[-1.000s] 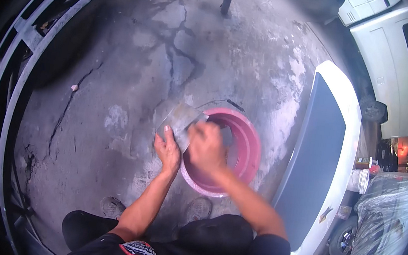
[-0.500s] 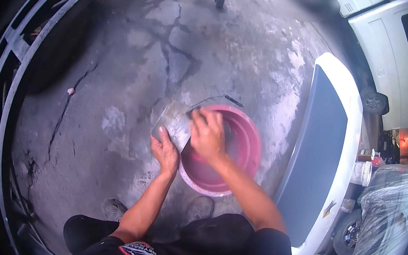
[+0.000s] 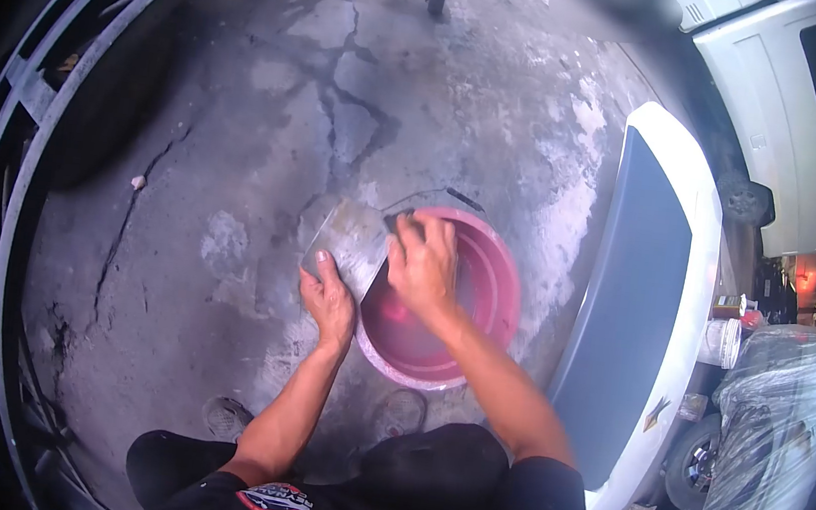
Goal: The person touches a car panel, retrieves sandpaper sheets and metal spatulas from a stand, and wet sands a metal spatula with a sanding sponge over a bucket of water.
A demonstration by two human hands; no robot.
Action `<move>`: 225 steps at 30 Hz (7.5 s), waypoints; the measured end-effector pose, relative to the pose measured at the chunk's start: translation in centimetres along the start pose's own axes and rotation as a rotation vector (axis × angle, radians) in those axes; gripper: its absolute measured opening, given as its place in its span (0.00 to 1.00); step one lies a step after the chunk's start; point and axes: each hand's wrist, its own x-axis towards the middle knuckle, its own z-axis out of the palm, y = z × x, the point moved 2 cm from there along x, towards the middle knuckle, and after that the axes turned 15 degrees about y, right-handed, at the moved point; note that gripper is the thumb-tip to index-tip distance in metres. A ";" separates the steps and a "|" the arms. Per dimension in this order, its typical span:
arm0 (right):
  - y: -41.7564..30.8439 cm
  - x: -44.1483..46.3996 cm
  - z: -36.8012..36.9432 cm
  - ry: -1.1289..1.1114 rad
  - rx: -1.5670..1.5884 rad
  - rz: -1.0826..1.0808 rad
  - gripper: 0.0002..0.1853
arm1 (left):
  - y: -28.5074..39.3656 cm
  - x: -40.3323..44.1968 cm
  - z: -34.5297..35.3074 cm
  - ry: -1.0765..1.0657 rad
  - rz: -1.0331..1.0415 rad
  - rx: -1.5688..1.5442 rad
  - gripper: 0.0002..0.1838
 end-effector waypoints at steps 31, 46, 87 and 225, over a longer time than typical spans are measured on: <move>1.1 0.1 0.7 0.133 -0.003 0.073 0.16 | 0.7 3.4 0.5 -0.487 0.050 -0.056 0.18; 0.6 0.3 0.4 0.075 -0.003 0.009 0.16 | 0.4 3.0 0.9 -0.450 0.069 -0.036 0.20; 0.9 2.7 2.9 0.076 -0.092 -0.033 0.16 | 0.7 5.3 -0.3 -0.838 0.125 0.241 0.22; -3.0 -2.5 0.6 -0.039 0.088 -0.082 0.17 | 2.3 3.9 -0.3 -0.608 0.190 0.305 0.22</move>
